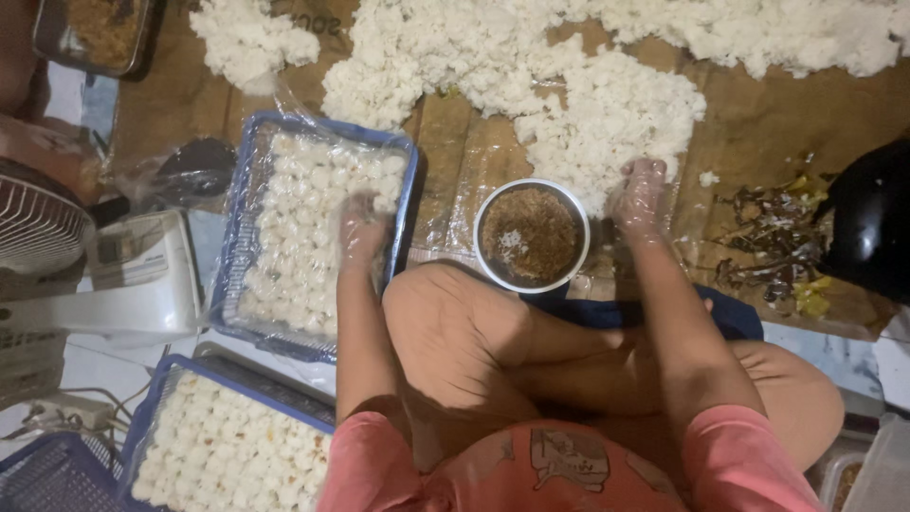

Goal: The person sits on the floor and shapes portions of a white puffed rice mixture into round balls by hand, dipping their gloved hands in a bowl of liquid between balls, and places the finished balls into blue plastic trays. At one point they handle a plastic bag, appearing to cover a tray.

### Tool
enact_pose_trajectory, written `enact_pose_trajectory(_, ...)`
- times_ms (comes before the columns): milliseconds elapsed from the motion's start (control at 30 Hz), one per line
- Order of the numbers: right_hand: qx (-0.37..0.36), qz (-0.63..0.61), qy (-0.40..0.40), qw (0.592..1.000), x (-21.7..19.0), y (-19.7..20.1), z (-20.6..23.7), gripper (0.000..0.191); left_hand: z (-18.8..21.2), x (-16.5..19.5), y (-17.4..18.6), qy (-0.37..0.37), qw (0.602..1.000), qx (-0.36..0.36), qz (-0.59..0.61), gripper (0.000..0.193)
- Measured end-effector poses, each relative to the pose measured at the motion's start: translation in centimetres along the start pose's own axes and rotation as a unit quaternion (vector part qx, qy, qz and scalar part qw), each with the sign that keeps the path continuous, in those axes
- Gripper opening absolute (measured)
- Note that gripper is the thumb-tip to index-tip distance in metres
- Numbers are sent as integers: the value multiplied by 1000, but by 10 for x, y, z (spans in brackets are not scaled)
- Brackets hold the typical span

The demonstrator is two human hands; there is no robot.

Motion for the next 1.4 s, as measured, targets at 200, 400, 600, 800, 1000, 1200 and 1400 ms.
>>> enact_pose_trajectory(200, 62, -26, 37, 997, -11, 14, -8, 14, -49, 28, -35, -88, 988, -123, 12, 59)
enact_pose_trajectory(400, -17, 2, -73, 997, 10, 2, -10, 15, -46, 106, -10, 46, 994, -77, -67, 60)
enact_pose_trajectory(600, -303, 310, 85, 897, 16, -46, 3, 8, 11, 180, -101, 153, 917, -124, 348, 41)
enact_pose_trajectory(800, -258, 202, 22, 944, -40, 14, 17, 11, 43, 185, -203, 248, 730, -235, 592, 47)
enact_pose_trajectory(1000, -152, -42, 205, 966, -186, 24, 73, 14, 55, 180, -217, 322, 650, -291, 623, 60)
enact_pose_trajectory(1200, -150, 4, 234, 961, -206, 8, 67, 17, 46, 194, -202, 298, 626, -277, 665, 69)
enact_pose_trajectory(1400, -111, -29, 152, 982, -187, 31, 64, 19, 24, 135, -200, 311, 732, -74, 601, 59)
Point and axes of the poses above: each hand's wrist, its own z-axis away from the middle knuckle, its own y-axis out of the back of the hand, x = y × z, the point moved 9 cm from there along -z, towards the middle knuckle, and after that the axes turned 6 degrees about -y, right-handed, at the moved point
